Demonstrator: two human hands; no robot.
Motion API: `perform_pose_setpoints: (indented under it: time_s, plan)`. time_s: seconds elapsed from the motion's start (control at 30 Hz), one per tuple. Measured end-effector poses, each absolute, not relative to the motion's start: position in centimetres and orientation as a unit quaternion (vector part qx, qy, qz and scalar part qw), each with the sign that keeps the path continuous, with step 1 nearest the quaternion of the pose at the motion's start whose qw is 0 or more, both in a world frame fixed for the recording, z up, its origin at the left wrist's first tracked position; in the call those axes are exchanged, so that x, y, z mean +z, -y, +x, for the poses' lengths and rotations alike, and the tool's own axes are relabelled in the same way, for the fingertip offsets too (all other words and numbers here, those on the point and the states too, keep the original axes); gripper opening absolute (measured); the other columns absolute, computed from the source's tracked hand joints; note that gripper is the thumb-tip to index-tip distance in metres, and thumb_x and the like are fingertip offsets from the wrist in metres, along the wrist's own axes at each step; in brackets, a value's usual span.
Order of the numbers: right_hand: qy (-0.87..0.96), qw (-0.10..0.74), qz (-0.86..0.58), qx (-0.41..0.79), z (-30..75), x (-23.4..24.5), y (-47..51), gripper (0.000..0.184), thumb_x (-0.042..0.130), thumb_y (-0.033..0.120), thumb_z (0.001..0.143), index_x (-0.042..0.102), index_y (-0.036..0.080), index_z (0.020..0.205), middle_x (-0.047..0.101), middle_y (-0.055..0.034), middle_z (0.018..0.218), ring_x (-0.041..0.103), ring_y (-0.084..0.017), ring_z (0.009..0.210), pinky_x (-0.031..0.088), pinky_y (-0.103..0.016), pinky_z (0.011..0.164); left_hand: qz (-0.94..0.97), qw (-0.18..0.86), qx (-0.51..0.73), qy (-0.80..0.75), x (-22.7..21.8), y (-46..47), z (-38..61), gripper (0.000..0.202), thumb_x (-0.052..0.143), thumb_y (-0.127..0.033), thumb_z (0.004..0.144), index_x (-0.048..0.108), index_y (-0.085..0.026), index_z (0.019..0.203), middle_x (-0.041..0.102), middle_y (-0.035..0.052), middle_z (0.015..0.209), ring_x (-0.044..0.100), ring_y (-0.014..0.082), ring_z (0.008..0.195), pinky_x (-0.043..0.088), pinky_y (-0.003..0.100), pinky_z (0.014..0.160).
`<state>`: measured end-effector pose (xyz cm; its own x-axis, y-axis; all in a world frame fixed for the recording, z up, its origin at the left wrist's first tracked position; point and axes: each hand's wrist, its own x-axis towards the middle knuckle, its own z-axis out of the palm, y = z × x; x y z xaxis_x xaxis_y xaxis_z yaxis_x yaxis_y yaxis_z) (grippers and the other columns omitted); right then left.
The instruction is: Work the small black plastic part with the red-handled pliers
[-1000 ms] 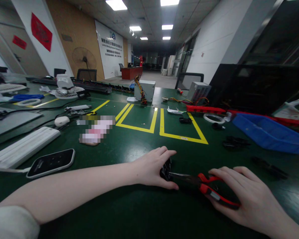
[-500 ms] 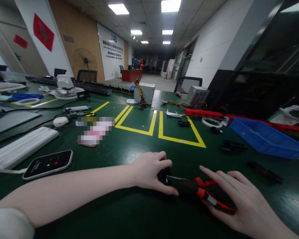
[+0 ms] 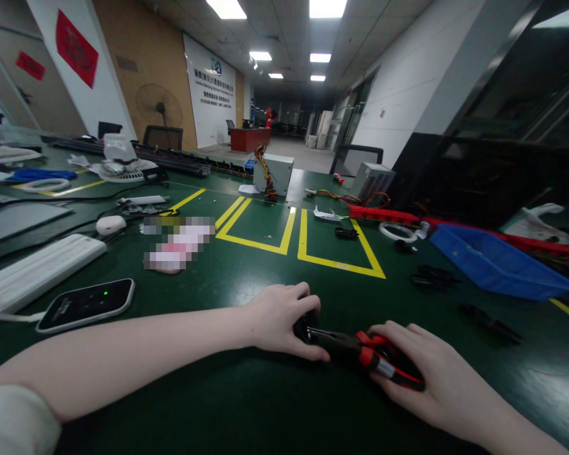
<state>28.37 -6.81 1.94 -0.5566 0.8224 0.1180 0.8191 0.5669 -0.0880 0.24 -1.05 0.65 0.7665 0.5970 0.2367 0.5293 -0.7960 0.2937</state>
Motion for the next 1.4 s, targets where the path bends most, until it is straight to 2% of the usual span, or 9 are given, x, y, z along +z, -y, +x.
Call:
perform_pose_setpoints:
  time_s: [0.27, 0.57, 0.73, 0.93, 1.1, 1.4]
  plan:
    - [0.852, 0.05, -0.518, 0.055, 28.1, 2.2, 7.0, 0.038, 0.064, 0.032, 0.072, 0.061, 0.027, 0.109, 0.07, -0.0034, 0.097, 0.067, -0.021, 0.08, 0.055, -0.037, 0.069, 0.931, 0.117, 0.158, -0.308, 0.4, 1.0, 0.2, 0.06, 0.063, -0.072, 0.075, 0.057, -0.021, 0.105, 0.056, 0.0039, 0.101, 0.059, 0.0177, 0.074, 0.043, 0.026, 0.057]
    - [0.856, 0.066, -0.509, 0.067, 28.3, 2.0, 7.0, 0.039, 0.063, 0.034, 0.074, 0.059, 0.028, 0.113, 0.071, -0.0024, 0.097, 0.067, -0.02, 0.08, 0.055, -0.035, 0.068, 0.924, 0.152, 0.157, -0.313, 0.5, 1.1, 0.2, 0.057, 0.068, -0.067, 0.074, 0.055, -0.022, 0.106, 0.057, 0.0033, 0.104, 0.06, 0.0181, 0.079, 0.045, 0.027, 0.062]
    - [0.869, 0.099, -0.484, 0.02, 28.4, 1.5, 7.0, 0.035, 0.064, 0.037, 0.075, 0.06, 0.025, 0.107, 0.071, -0.0044, 0.091, 0.066, -0.019, 0.072, 0.053, -0.032, 0.061, 0.925, 0.143, 0.161, -0.312, 0.4, 1.1, 0.2, 0.056, 0.069, -0.065, 0.075, 0.056, -0.022, 0.108, 0.057, 0.0027, 0.104, 0.06, 0.0183, 0.08, 0.047, 0.028, 0.063]
    - [0.876, 0.163, -0.45, -0.058, 29.1, 0.0, 6.9, 0.044, 0.066, 0.039, 0.075, 0.057, 0.022, 0.114, 0.07, -0.0075, 0.098, 0.066, -0.02, 0.074, 0.052, -0.032, 0.062, 0.926, 0.142, 0.169, -0.304, 0.6, 1.2, 0.2, 0.05, 0.065, -0.062, 0.078, 0.058, -0.021, 0.106, 0.057, 0.0032, 0.102, 0.06, 0.0173, 0.077, 0.046, 0.027, 0.063]
    - [0.881, 0.172, -0.424, -0.119, 29.2, 0.0, 7.0, 0.047, 0.067, 0.039, 0.074, 0.054, 0.02, 0.116, 0.069, -0.0082, 0.097, 0.063, -0.019, 0.07, 0.049, -0.031, 0.059, 0.928, 0.146, 0.166, -0.3, 0.8, 1.1, 0.1, 0.049, 0.062, -0.063, 0.08, 0.059, -0.021, 0.105, 0.058, 0.0034, 0.101, 0.06, 0.0171, 0.076, 0.045, 0.027, 0.061]
    - [0.884, 0.192, -0.388, -0.177, 29.0, 0.2, 7.3, 0.045, 0.063, 0.037, 0.076, 0.054, 0.017, 0.116, 0.069, -0.0119, 0.099, 0.065, -0.024, 0.08, 0.048, -0.036, 0.068, 0.933, 0.154, 0.165, -0.279, 1.4, 1.4, -0.1, 0.047, 0.059, -0.061, 0.085, 0.059, -0.02, 0.106, 0.06, 0.0036, 0.1, 0.061, 0.017, 0.078, 0.044, 0.026, 0.063]
